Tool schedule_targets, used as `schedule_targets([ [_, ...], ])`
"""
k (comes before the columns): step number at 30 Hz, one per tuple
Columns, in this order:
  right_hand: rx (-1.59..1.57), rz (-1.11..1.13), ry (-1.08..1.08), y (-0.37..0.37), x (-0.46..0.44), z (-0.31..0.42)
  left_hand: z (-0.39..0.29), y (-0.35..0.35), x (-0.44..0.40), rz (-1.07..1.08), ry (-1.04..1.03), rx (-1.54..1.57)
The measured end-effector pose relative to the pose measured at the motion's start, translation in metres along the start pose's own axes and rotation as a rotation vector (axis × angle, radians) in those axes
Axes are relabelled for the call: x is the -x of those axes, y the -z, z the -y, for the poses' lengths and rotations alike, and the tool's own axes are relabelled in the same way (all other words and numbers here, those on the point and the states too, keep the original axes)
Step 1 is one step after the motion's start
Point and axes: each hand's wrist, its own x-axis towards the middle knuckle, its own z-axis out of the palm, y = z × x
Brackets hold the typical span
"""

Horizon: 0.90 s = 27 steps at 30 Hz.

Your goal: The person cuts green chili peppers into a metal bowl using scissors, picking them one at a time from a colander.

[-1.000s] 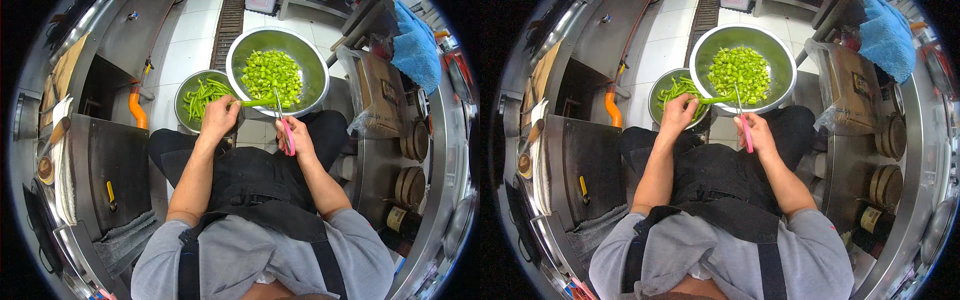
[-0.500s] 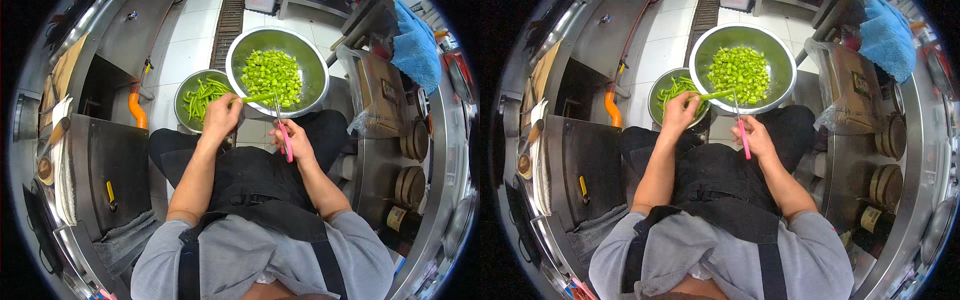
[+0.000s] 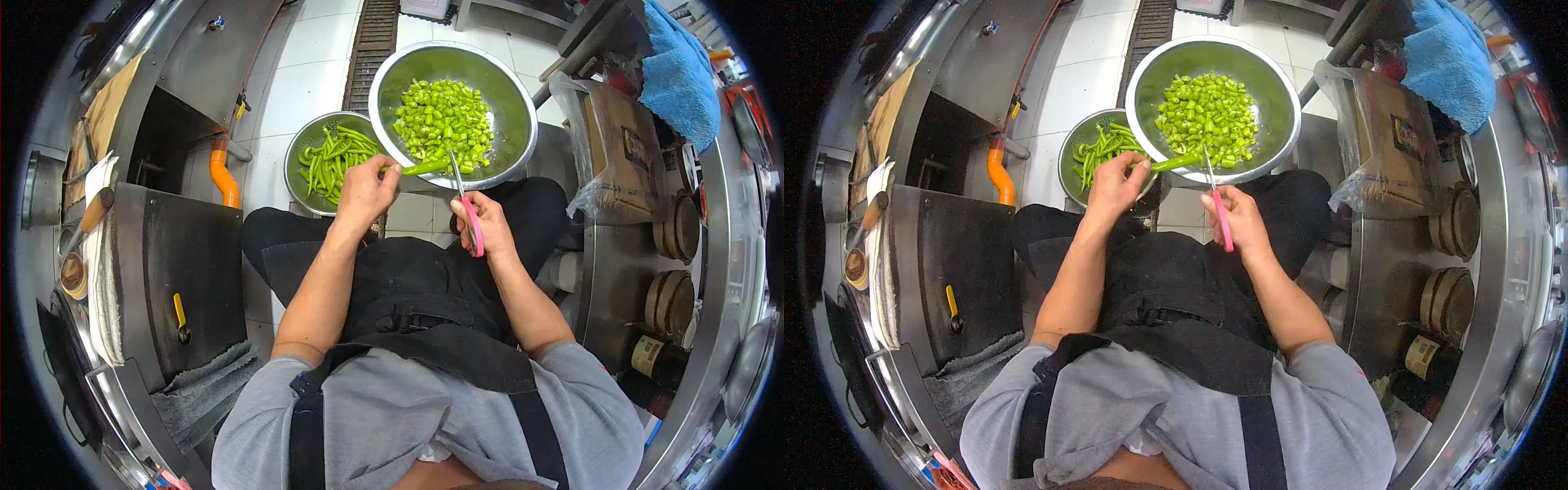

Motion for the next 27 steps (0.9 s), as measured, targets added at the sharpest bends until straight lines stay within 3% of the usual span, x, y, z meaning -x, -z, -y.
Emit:
schedule_targets([
  [3,0.020,0.000,-0.009,0.003,0.004,-0.001,0.005,0.002,-0.003,-0.082,-0.038,-0.051],
  [5,0.041,0.010,-0.010,0.002,0.006,-0.003,0.004,0.001,-0.005,-0.089,0.088,0.065],
  [9,-0.060,0.106,0.050,-0.002,0.001,-0.015,-0.007,-0.004,-0.003,-0.113,0.044,0.062],
  [11,-0.085,0.095,0.191,-0.010,-0.004,-0.015,-0.016,-0.007,0.003,-0.016,0.074,0.136],
  [20,-0.083,0.038,0.013,-0.009,0.004,0.014,-0.003,-0.014,0.002,-0.003,0.043,0.139],
  [27,-0.072,0.077,0.089,-0.008,0.003,-0.014,-0.004,-0.015,-0.002,-0.078,0.081,0.225],
])
